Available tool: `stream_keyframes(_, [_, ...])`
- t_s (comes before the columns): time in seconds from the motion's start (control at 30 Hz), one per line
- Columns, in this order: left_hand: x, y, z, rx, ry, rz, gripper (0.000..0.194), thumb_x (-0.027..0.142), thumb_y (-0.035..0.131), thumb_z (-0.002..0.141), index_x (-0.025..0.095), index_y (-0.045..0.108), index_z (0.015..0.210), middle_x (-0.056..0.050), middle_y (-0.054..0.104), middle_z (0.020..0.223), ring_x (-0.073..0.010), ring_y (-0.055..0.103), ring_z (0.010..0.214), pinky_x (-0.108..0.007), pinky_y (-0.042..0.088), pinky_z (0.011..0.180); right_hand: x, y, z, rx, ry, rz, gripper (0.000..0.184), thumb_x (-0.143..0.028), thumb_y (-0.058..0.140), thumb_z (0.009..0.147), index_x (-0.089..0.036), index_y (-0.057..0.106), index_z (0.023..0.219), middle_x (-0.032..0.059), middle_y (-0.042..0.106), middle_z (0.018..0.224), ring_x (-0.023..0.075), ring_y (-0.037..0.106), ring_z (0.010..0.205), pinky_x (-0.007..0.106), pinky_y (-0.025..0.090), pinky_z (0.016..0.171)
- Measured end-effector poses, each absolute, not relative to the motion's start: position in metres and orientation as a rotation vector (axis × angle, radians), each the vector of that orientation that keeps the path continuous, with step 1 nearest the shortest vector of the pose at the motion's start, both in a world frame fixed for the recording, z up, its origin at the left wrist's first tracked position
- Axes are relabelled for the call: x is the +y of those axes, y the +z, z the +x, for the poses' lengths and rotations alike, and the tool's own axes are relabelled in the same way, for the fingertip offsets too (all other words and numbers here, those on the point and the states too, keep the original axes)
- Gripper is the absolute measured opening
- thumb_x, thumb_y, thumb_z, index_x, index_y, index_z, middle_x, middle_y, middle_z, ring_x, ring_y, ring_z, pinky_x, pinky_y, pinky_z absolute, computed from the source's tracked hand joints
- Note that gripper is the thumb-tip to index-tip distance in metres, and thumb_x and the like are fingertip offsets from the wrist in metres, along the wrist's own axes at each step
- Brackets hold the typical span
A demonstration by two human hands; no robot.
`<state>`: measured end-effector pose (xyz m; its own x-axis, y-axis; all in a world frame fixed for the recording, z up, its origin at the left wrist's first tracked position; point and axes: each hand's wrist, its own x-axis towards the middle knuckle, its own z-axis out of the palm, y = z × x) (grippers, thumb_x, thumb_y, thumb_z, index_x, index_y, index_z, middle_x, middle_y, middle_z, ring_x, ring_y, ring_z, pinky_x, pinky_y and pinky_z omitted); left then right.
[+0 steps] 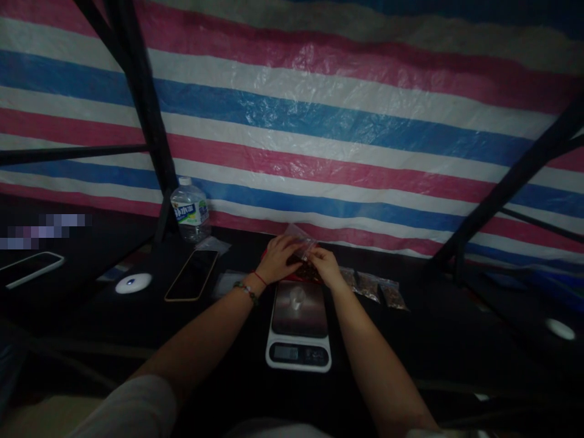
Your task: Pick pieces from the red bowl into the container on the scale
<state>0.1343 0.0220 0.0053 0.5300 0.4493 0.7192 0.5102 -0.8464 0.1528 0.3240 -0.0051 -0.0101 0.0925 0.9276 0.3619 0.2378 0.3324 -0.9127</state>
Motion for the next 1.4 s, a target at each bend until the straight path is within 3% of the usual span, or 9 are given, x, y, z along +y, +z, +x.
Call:
stream_keyframes(0.07, [0.016, 0.004, 0.134, -0.836, -1.220, -2.701, 0.038, 0.043, 0.064, 0.079, 0.022, 0.064, 0.111, -0.009, 0.062, 0.115, -0.0266, 0.049, 0.114, -0.043, 0.033, 0.100, -0.007, -0.014, 0.324, -1.431, 0.687, -1.137, 0.020, -0.036, 0.064, 0.072, -0.016, 0.069, 0.072, 0.0011, 0.064, 0.067, 0.0140, 0.055, 0.063, 0.024, 0.042, 0.062])
stream_keyframes(0.17, [0.013, 0.007, 0.132, -0.880, -1.203, -2.698, 0.035, 0.049, 0.065, 0.077, 0.021, 0.067, 0.099, -0.008, 0.065, 0.103, -0.0266, 0.053, 0.105, -0.043, 0.036, 0.094, -0.010, -0.016, 0.319, -1.440, 0.701, -1.123, 0.022, -0.038, 0.067, 0.070, -0.016, 0.068, 0.071, 0.0012, 0.065, 0.067, 0.0147, 0.056, 0.063, 0.025, 0.042, 0.061])
stream_keyframes(0.33, [0.015, 0.006, 0.131, -0.806, -1.168, -2.885, 0.026, 0.041, 0.064, 0.081, 0.017, 0.067, 0.090, -0.006, 0.068, 0.087, -0.0195, 0.060, 0.086, -0.033, 0.044, 0.081, -0.010, -0.023, 0.311, -1.463, 0.733, -1.122, 0.024, -0.041, 0.066, 0.071, -0.017, 0.066, 0.070, 0.0006, 0.062, 0.063, 0.0139, 0.054, 0.058, 0.024, 0.041, 0.057])
stream_keyframes(0.57, [0.019, -0.002, 0.131, -0.811, -1.260, -3.006, 0.018, 0.031, 0.060, 0.084, 0.017, 0.072, 0.087, -0.005, 0.070, 0.080, -0.0171, 0.063, 0.078, -0.028, 0.047, 0.073, -0.013, -0.022, 0.310, -1.565, 0.742, -1.088, 0.024, -0.042, 0.067, 0.073, -0.017, 0.067, 0.070, -0.0003, 0.060, 0.063, 0.0125, 0.052, 0.058, 0.023, 0.040, 0.056])
stream_keyframes(0.83, [0.025, -0.011, 0.128, -0.944, -1.519, -3.297, 0.024, 0.033, 0.057, 0.084, 0.016, 0.073, 0.087, -0.004, 0.073, 0.082, -0.0153, 0.066, 0.075, -0.023, 0.050, 0.068, -0.016, -0.018, 0.310, -1.600, 0.820, -1.079, 0.022, -0.039, 0.067, 0.074, -0.017, 0.068, 0.071, 0.0002, 0.063, 0.063, 0.0124, 0.054, 0.058, 0.023, 0.042, 0.056])
stream_keyframes(1.1, [0.023, -0.012, 0.130, -1.168, -1.508, -3.348, 0.033, 0.041, 0.055, 0.083, 0.014, 0.072, 0.078, -0.004, 0.071, 0.074, -0.0157, 0.064, 0.070, -0.024, 0.049, 0.066, -0.022, -0.013, 0.308, -1.851, 0.519, -1.176, 0.013, -0.025, 0.059, 0.079, -0.017, 0.066, 0.072, 0.0010, 0.063, 0.068, 0.0129, 0.055, 0.062, 0.023, 0.040, 0.059])
stream_keyframes(1.3, [0.024, -0.011, 0.132, -1.259, -1.500, -3.229, 0.027, 0.032, 0.052, 0.083, 0.014, 0.071, 0.077, -0.003, 0.069, 0.071, -0.0140, 0.062, 0.067, -0.023, 0.046, 0.062, -0.028, -0.007, 0.302, -1.918, 0.456, -1.137, 0.016, -0.021, 0.053, 0.084, -0.017, 0.065, 0.075, 0.0014, 0.062, 0.073, 0.0136, 0.055, 0.068, 0.024, 0.042, 0.065])
stream_keyframes(1.4, [0.022, -0.010, 0.132, -1.264, -1.544, -3.195, 0.029, 0.037, 0.054, 0.083, 0.014, 0.071, 0.078, -0.003, 0.068, 0.071, -0.0136, 0.061, 0.066, -0.023, 0.046, 0.061, -0.028, -0.007, 0.301, -1.961, 0.392, -1.148, 0.016, -0.019, 0.052, 0.085, -0.017, 0.065, 0.076, 0.0022, 0.063, 0.075, 0.0140, 0.056, 0.070, 0.025, 0.042, 0.068])
